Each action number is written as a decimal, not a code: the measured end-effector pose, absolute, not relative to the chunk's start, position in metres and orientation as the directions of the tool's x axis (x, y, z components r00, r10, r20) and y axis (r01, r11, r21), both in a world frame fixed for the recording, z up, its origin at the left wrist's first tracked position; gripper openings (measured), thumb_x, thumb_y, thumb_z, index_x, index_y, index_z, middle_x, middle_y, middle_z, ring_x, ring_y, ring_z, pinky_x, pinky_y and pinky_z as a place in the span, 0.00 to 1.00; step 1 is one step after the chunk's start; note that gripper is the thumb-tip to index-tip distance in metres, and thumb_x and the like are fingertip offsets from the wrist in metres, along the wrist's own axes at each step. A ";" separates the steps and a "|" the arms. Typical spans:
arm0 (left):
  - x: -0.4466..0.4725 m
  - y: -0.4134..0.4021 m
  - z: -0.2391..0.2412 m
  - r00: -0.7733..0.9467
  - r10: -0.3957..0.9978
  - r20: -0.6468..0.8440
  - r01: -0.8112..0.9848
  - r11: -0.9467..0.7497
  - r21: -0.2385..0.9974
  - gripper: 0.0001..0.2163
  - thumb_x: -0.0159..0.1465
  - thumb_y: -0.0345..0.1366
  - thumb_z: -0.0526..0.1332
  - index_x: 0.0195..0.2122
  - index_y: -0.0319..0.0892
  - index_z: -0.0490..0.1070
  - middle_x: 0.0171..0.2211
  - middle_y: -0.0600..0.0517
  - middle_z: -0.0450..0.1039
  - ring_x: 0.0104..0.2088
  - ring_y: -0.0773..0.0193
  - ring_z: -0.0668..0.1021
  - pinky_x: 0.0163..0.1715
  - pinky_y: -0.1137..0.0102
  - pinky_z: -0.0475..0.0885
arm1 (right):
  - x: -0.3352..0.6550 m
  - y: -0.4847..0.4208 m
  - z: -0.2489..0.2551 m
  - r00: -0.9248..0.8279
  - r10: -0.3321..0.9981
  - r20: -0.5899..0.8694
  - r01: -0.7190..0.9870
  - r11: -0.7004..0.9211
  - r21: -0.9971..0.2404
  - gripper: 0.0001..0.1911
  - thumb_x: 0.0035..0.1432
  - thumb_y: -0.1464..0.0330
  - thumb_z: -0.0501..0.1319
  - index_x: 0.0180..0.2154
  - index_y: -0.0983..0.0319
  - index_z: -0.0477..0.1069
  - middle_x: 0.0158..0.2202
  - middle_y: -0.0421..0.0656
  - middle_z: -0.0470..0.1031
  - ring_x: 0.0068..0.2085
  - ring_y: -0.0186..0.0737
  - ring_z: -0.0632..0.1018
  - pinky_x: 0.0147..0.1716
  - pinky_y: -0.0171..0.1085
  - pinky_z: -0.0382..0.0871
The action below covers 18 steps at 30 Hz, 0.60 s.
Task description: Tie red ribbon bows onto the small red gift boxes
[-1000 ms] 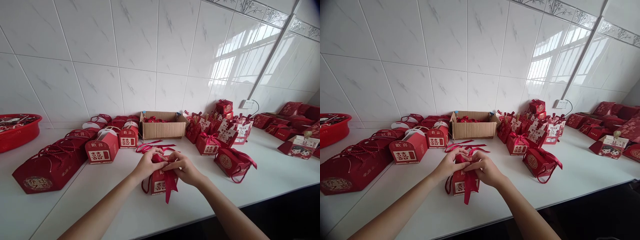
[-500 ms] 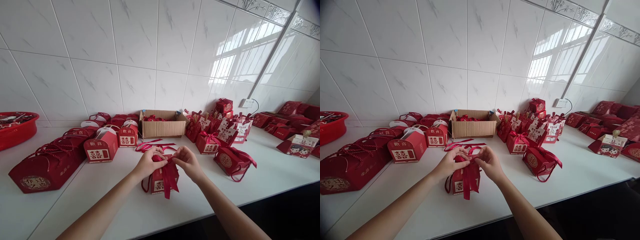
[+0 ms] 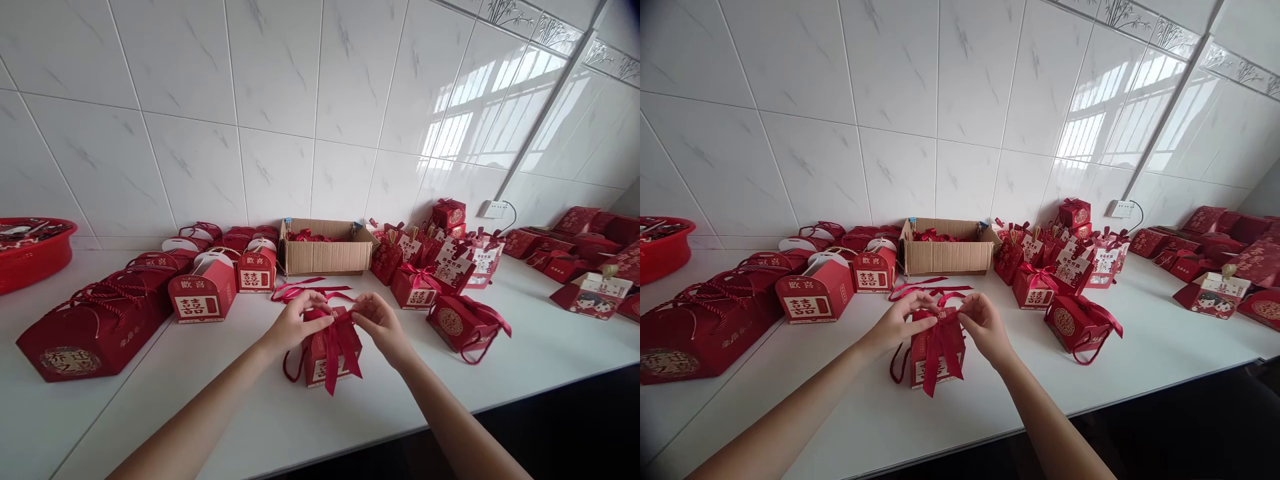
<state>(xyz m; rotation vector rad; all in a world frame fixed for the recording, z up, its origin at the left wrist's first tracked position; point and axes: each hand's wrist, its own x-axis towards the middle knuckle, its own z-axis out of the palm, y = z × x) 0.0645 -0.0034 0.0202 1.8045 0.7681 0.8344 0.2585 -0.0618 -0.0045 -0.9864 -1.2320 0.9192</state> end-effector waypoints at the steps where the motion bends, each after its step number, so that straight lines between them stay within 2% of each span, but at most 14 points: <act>1: 0.061 -0.003 0.021 0.544 0.809 0.223 0.150 -0.355 0.923 0.14 0.56 0.45 0.63 0.39 0.44 0.67 0.42 0.48 0.74 0.47 0.57 0.74 0.51 0.60 0.65 | 0.259 -0.063 -0.003 0.100 0.951 0.292 -0.025 0.296 -0.955 0.16 0.50 0.61 0.66 0.38 0.59 0.65 0.34 0.40 0.70 0.33 0.34 0.72 0.33 0.36 0.67; 3: 0.053 -0.002 0.022 0.502 0.827 0.255 0.200 -0.397 0.896 0.13 0.58 0.48 0.61 0.36 0.44 0.69 0.41 0.49 0.73 0.46 0.56 0.74 0.52 0.59 0.63 | 0.261 -0.065 -0.001 0.084 0.964 0.253 0.003 0.254 -0.967 0.18 0.52 0.58 0.63 0.43 0.59 0.66 0.38 0.42 0.71 0.36 0.36 0.74 0.35 0.37 0.68; 6: 0.047 -0.003 0.020 0.475 0.838 0.269 0.260 -0.426 0.866 0.13 0.57 0.49 0.61 0.33 0.44 0.70 0.37 0.50 0.74 0.45 0.54 0.74 0.50 0.60 0.64 | 0.262 -0.065 0.004 0.092 0.978 0.186 0.077 0.179 -0.981 0.21 0.56 0.54 0.59 0.45 0.61 0.67 0.36 0.43 0.73 0.36 0.38 0.74 0.36 0.39 0.68; 10: 0.050 -0.007 0.016 0.474 0.842 0.255 0.292 -0.424 0.857 0.12 0.55 0.48 0.63 0.32 0.44 0.71 0.41 0.50 0.75 0.47 0.53 0.73 0.51 0.61 0.63 | 0.263 -0.065 0.007 0.070 0.992 0.106 0.239 0.086 -0.967 0.20 0.54 0.52 0.60 0.37 0.63 0.71 0.33 0.43 0.74 0.33 0.37 0.73 0.33 0.37 0.67; 14: 0.055 -0.009 0.014 0.396 0.881 0.260 0.280 -0.385 0.879 0.11 0.57 0.46 0.61 0.32 0.44 0.71 0.40 0.50 0.75 0.47 0.53 0.73 0.50 0.59 0.63 | 0.260 -0.064 0.002 0.041 0.981 0.188 0.248 0.172 -0.953 0.17 0.54 0.55 0.60 0.32 0.64 0.71 0.32 0.43 0.74 0.34 0.38 0.74 0.33 0.37 0.68; 18: 0.056 -0.008 0.015 0.367 0.893 0.261 0.193 -0.347 0.918 0.12 0.59 0.47 0.59 0.33 0.42 0.71 0.36 0.50 0.74 0.40 0.57 0.75 0.43 0.65 0.67 | 0.252 -0.063 -0.003 0.088 0.957 0.276 0.235 0.250 -0.939 0.15 0.55 0.57 0.60 0.33 0.64 0.73 0.32 0.44 0.76 0.33 0.39 0.75 0.33 0.37 0.69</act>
